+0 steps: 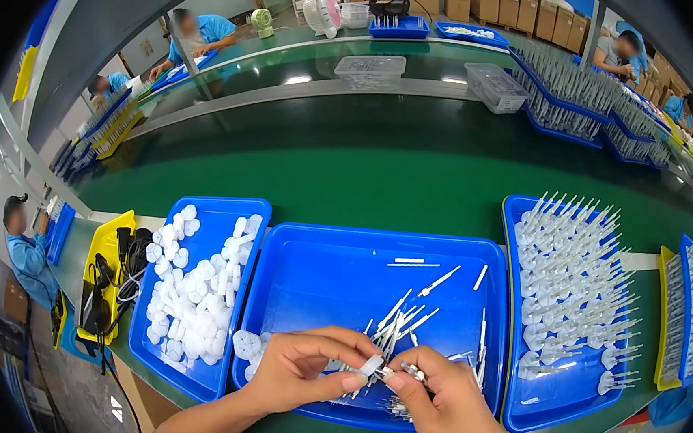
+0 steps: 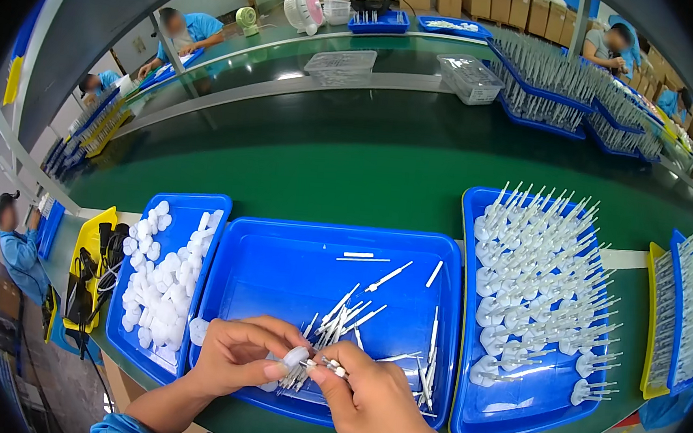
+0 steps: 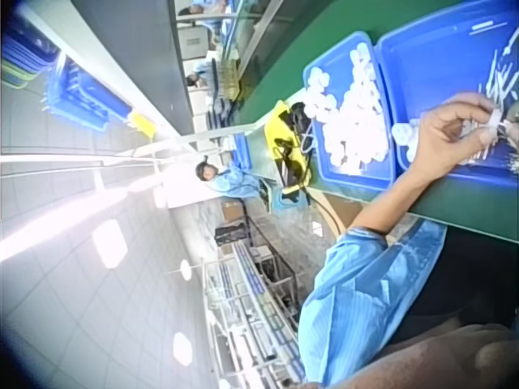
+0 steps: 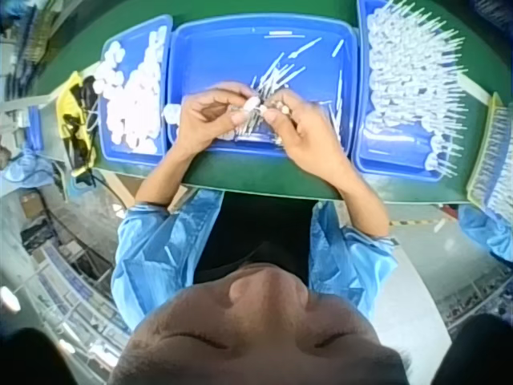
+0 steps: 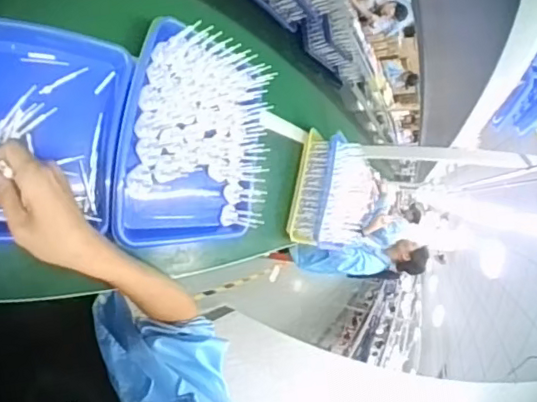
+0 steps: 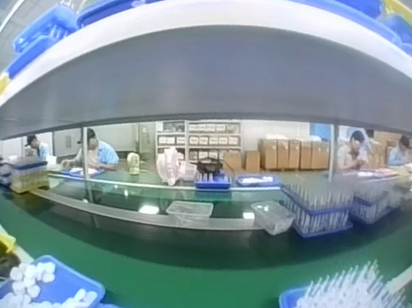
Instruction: The person repeatedly picks a white plastic base and a thin white rod from blue trays, inserts the rod into the base, and places the assembled unit into a tray. The process is continuous and repetitive throughout the clip.
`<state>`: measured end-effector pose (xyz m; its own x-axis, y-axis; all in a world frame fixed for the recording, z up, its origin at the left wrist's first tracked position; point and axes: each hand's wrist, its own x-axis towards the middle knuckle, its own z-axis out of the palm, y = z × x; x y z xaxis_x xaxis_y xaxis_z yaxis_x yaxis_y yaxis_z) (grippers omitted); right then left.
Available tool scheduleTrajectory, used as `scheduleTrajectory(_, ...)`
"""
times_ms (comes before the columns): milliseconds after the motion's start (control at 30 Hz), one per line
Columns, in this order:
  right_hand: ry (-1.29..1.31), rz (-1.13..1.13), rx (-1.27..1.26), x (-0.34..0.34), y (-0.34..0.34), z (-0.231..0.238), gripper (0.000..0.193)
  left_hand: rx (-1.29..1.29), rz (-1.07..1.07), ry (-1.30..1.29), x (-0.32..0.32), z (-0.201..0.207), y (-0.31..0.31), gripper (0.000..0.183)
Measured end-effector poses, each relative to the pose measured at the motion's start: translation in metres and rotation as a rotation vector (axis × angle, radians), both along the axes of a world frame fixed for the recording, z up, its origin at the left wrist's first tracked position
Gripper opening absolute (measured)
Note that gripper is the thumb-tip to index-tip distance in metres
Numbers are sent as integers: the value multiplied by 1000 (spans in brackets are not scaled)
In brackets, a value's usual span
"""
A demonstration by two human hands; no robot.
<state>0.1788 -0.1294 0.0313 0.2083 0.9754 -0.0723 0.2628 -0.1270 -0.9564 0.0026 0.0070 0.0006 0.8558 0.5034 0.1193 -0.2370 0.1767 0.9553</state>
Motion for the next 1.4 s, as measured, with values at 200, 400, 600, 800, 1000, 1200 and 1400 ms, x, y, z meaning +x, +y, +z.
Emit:
scheduleTrajectory(200, -429, -95, 161, -15, -4, 3, 16, -6, 6, 52, -2, -2, -5, 24)
scheduleTrajectory(400, -510, -121, 238, -16, -3, -2, 11, 65, 46, 78, 3, 1, -11, 24)
scheduleTrajectory(600, -555, -89, 415, -3, 9, -8, 17, 616, 216, 37, 0, 1, -5, 33)
scheduleTrajectory(800, -380, -95, 327, -2, 5, 1, 21, 625, 239, 28, 7, 12, -8, 44)
scheduleTrajectory(1000, -345, -107, 392, -9, 7, -10, 19, 911, 214, -11, 4, 17, -4, 39)
scheduleTrajectory(1200, -229, -135, 375, -13, 5, -13, 14, 1318, 312, -156, 3, 9, -5, 32)
scheduleTrajectory(1400, -59, -184, 360, -19, 2, 1, 7, 1057, 301, -126, 2, 2, -11, 36)
